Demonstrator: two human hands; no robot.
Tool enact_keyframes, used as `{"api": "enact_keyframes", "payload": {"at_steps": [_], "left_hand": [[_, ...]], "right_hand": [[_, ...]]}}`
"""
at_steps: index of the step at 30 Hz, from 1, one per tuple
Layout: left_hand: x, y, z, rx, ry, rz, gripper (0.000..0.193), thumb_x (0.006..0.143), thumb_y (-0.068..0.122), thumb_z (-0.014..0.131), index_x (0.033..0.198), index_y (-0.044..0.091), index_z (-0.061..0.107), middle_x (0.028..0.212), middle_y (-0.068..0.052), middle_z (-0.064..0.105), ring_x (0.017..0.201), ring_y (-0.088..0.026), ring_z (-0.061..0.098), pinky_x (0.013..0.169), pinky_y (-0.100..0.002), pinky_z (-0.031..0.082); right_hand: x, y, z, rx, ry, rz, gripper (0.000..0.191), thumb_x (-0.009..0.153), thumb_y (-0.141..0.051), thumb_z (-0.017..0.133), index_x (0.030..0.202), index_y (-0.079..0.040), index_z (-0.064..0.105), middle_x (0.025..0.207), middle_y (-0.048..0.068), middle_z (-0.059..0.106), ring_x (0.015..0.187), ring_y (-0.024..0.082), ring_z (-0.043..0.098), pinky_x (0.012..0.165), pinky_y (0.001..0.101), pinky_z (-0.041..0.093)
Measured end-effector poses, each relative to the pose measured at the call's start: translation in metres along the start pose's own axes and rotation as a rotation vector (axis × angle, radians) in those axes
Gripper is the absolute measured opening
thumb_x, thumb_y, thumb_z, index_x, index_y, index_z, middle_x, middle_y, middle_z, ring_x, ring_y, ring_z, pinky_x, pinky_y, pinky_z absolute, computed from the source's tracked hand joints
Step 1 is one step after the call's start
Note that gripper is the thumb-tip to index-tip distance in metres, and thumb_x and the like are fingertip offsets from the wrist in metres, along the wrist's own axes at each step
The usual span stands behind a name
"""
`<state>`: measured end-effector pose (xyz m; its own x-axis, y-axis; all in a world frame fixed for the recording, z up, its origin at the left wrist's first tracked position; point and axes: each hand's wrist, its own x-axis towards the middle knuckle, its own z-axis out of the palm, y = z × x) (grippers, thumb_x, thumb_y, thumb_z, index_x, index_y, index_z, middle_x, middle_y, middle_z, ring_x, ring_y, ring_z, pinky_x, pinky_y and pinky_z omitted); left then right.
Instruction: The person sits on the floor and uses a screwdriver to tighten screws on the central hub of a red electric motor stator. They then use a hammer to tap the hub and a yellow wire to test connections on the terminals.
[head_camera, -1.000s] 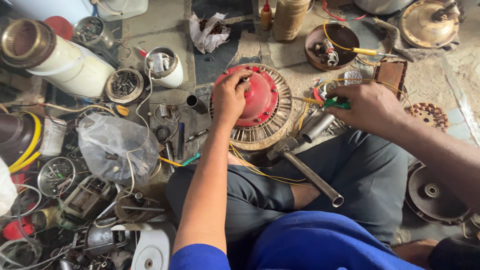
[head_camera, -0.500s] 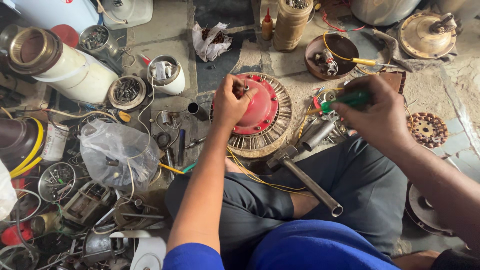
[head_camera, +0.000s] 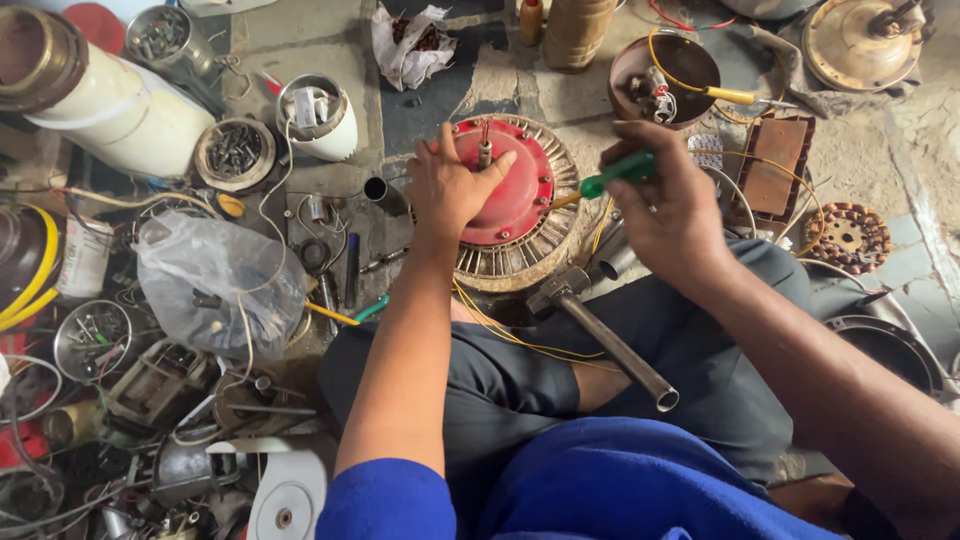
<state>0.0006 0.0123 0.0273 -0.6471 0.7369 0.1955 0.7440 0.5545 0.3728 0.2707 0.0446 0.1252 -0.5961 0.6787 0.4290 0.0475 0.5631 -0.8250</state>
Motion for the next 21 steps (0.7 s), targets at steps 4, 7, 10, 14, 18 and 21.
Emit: {"api": "enact_keyframes", "payload": {"at_steps": [4, 7, 10, 14, 18, 21], "left_hand": [[-0.008, -0.001, 0.006, -0.042, 0.043, -0.039, 0.103, 0.071, 0.084, 0.07, 0.149, 0.02, 0.05, 0.135, -0.024, 0.053, 0.117, -0.047, 0.058, 0.09, -0.057, 0.054], [-0.013, 0.002, 0.008, -0.046, 0.089, -0.114, 0.101, 0.068, 0.085, 0.072, 0.142, 0.018, 0.054, 0.135, -0.022, 0.052, 0.114, -0.046, 0.057, 0.086, -0.058, 0.053], [-0.016, 0.004, 0.005, -0.04, 0.126, -0.1, 0.1, 0.067, 0.085, 0.073, 0.14, 0.019, 0.055, 0.136, -0.018, 0.054, 0.114, -0.046, 0.057, 0.084, -0.059, 0.053], [-0.016, 0.005, 0.001, -0.052, 0.102, -0.117, 0.101, 0.068, 0.084, 0.072, 0.141, 0.018, 0.055, 0.136, -0.017, 0.054, 0.113, -0.045, 0.059, 0.085, -0.059, 0.053], [-0.016, 0.005, 0.0, -0.051, 0.104, -0.116, 0.101, 0.067, 0.085, 0.072, 0.142, 0.018, 0.055, 0.136, -0.018, 0.054, 0.112, -0.046, 0.059, 0.084, -0.059, 0.054], [-0.016, 0.005, 0.0, -0.046, 0.104, -0.113, 0.101, 0.067, 0.085, 0.072, 0.141, 0.019, 0.055, 0.136, -0.019, 0.054, 0.112, -0.046, 0.059, 0.084, -0.059, 0.054]], "right_hand": [[0.014, -0.011, 0.018, -0.105, -0.077, -0.032, 0.049, 0.096, 0.007, 0.068, 0.141, -0.002, 0.051, 0.121, 0.012, 0.066, 0.11, 0.019, 0.071, 0.096, 0.0319, 0.061], [0.017, -0.016, 0.028, -0.135, -0.112, -0.073, 0.05, 0.095, 0.004, 0.071, 0.141, -0.002, 0.053, 0.123, 0.015, 0.065, 0.111, 0.022, 0.07, 0.096, 0.0333, 0.062], [0.02, -0.017, 0.036, -0.165, -0.11, -0.106, 0.051, 0.094, 0.003, 0.073, 0.141, -0.002, 0.054, 0.125, 0.017, 0.064, 0.113, 0.025, 0.07, 0.096, 0.0346, 0.063], [0.022, -0.015, 0.041, -0.205, -0.102, -0.138, 0.051, 0.095, 0.001, 0.074, 0.141, -0.002, 0.053, 0.124, 0.017, 0.064, 0.114, 0.027, 0.069, 0.096, 0.0352, 0.062], [0.023, -0.015, 0.042, -0.179, -0.127, -0.13, 0.051, 0.096, 0.002, 0.073, 0.142, -0.002, 0.052, 0.124, 0.017, 0.064, 0.114, 0.026, 0.07, 0.097, 0.0352, 0.063], [0.024, -0.016, 0.042, -0.169, -0.144, -0.126, 0.051, 0.096, 0.002, 0.072, 0.142, -0.002, 0.053, 0.125, 0.017, 0.064, 0.113, 0.026, 0.07, 0.097, 0.0352, 0.063]]}}
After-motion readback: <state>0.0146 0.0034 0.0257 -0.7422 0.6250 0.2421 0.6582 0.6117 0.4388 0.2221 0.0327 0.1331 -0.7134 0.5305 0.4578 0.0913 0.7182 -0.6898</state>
